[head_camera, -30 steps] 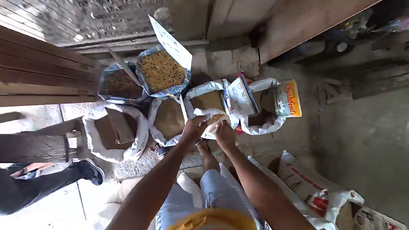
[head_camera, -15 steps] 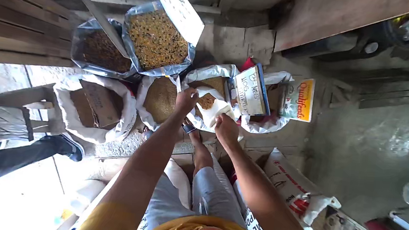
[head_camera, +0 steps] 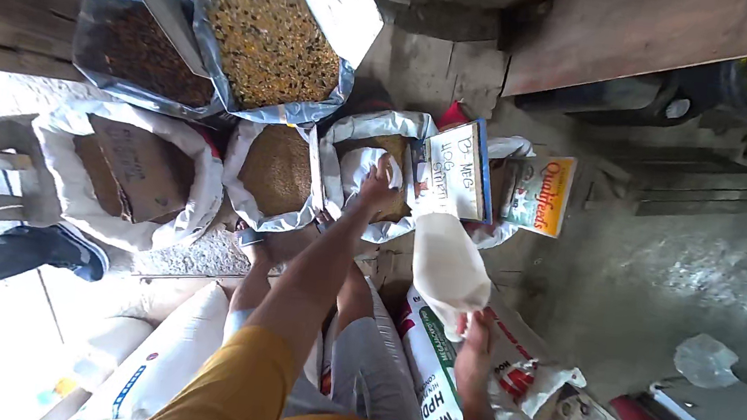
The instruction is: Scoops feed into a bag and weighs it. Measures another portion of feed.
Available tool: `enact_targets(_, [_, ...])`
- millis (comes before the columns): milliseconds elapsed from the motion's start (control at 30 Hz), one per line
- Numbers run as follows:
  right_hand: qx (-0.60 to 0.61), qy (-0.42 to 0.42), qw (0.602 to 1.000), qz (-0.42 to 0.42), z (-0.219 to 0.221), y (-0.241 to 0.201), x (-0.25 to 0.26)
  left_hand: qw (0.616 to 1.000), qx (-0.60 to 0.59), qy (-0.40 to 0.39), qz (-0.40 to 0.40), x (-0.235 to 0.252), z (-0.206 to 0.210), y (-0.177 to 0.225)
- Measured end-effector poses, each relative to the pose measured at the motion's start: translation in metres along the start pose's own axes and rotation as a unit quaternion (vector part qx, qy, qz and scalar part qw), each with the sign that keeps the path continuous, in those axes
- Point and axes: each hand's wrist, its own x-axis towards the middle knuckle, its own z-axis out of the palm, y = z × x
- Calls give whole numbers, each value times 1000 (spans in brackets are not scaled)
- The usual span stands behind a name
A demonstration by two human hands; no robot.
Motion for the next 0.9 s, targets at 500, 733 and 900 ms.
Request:
enact_targets(500, [-481, -231, 800, -275, 322, -287, 78, 992, 39, -37, 118, -162, -10, 35])
enact_targets(733, [-372, -277, 866, -190, 476, -245, 142, 963, -87, -65, 246, -261, -21, 35])
enact_targets(900, [-294, -269, 899, -180, 433, -227, 158, 937, -169, -39, 305, -334, -9, 12])
